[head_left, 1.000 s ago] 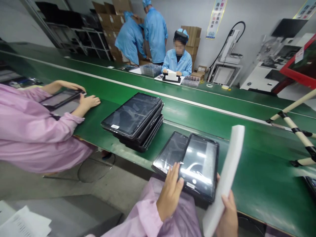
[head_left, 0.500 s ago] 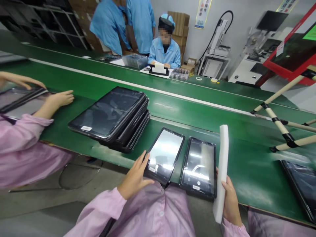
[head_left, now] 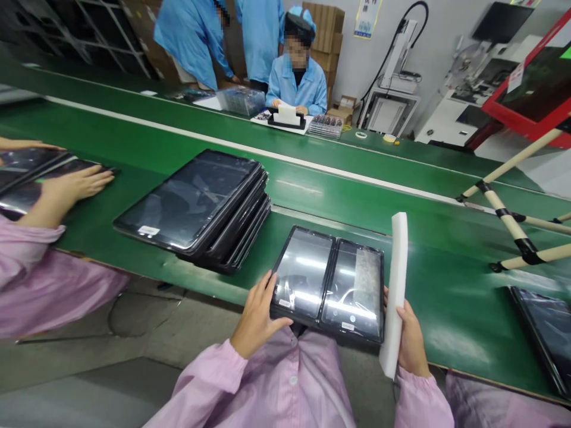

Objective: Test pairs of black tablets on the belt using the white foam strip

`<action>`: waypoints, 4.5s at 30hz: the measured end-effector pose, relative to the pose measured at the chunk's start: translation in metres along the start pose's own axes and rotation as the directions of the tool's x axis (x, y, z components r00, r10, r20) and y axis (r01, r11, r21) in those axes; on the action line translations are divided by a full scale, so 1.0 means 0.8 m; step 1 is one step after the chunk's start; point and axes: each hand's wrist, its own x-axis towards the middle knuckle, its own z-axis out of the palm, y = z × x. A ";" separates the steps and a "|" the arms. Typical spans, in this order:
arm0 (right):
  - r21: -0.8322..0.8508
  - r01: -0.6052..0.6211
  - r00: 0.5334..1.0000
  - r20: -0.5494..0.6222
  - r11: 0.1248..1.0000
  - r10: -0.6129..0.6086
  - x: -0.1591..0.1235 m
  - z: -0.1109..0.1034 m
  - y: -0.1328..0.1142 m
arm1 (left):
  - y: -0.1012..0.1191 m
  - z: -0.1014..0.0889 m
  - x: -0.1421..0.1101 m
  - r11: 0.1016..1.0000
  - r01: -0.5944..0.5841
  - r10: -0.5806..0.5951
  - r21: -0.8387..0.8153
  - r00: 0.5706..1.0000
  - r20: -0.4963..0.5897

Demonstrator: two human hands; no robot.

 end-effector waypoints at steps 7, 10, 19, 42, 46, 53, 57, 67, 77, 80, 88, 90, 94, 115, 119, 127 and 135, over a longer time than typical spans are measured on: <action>-0.401 0.259 0.963 0.036 0.878 -0.268 -0.012 -0.018 -0.029 | 0.017 -0.015 0.035 0.985 -0.157 0.163 0.066 0.982 -0.097; -0.530 0.301 0.947 0.071 0.793 -0.312 -0.028 -0.022 -0.031 | 0.029 -0.014 0.051 0.969 -0.243 0.246 0.048 0.967 -0.070; -0.645 0.647 0.760 0.503 0.407 -0.412 -0.030 -0.003 -0.035 | -0.004 -0.016 0.062 0.930 0.012 -0.111 -0.366 0.962 -0.250; -0.522 0.818 0.575 0.758 0.242 -0.309 0.076 0.065 -0.050 | -0.019 -0.016 0.075 0.893 0.173 -0.274 -0.416 0.942 -0.195; -0.532 0.815 0.580 0.748 0.230 -0.323 0.067 0.064 -0.050 | -0.020 -0.017 0.075 0.887 0.189 -0.288 -0.422 0.940 -0.184; -0.567 0.797 0.603 0.731 0.207 -0.320 0.052 0.077 -0.048 | -0.016 -0.023 0.091 0.904 0.267 -0.319 -0.335 0.941 -0.111; -0.584 0.773 0.633 0.676 0.250 -0.378 0.043 0.070 -0.056 | -0.017 -0.028 0.107 0.896 0.331 -0.355 -0.297 0.934 -0.029; -0.499 0.151 0.789 -0.460 0.853 -0.408 -0.013 -0.031 0.029 | -0.030 -0.024 0.092 0.940 0.263 -0.306 -0.217 0.931 -0.200; -0.699 0.113 0.799 -0.359 0.706 -0.483 -0.024 -0.021 0.055 | -0.025 -0.023 0.097 0.921 0.273 -0.329 -0.277 0.926 -0.184; -0.721 0.101 0.788 -0.363 0.685 -0.498 -0.023 -0.018 0.052 | -0.022 -0.023 0.097 0.919 0.270 -0.329 -0.286 0.926 -0.186; -0.704 0.084 0.758 -0.415 0.706 -0.504 -0.023 0.004 0.041 | -0.015 -0.022 0.098 0.918 0.267 -0.326 -0.294 0.930 -0.172; -0.700 0.092 0.773 -0.398 0.708 -0.494 -0.022 0.003 0.041 | -0.016 -0.021 0.097 0.921 0.272 -0.326 -0.279 0.930 -0.169; -0.696 0.148 0.812 -0.320 0.702 -0.489 -0.019 -0.003 0.039 | -0.014 -0.021 0.096 0.922 0.281 -0.330 -0.267 0.930 -0.161; -0.688 0.196 0.951 -0.039 0.699 -0.306 -0.079 0.043 0.046 | -0.005 0.002 0.012 0.978 0.104 -0.117 -0.183 0.991 -0.062; -0.717 0.219 0.931 -0.050 0.662 -0.361 -0.073 0.048 0.048 | -0.003 0.006 0.014 0.985 0.089 -0.103 -0.150 0.991 -0.085; -0.638 0.170 0.944 -0.113 0.751 -0.309 -0.069 0.046 0.051 | 0.015 0.019 0.018 0.997 0.076 -0.077 -0.010 0.985 -0.156; -0.491 0.145 0.960 -0.142 0.859 -0.243 -0.066 0.035 0.052 | 0.018 0.022 0.016 0.996 0.089 -0.085 0.017 0.983 -0.161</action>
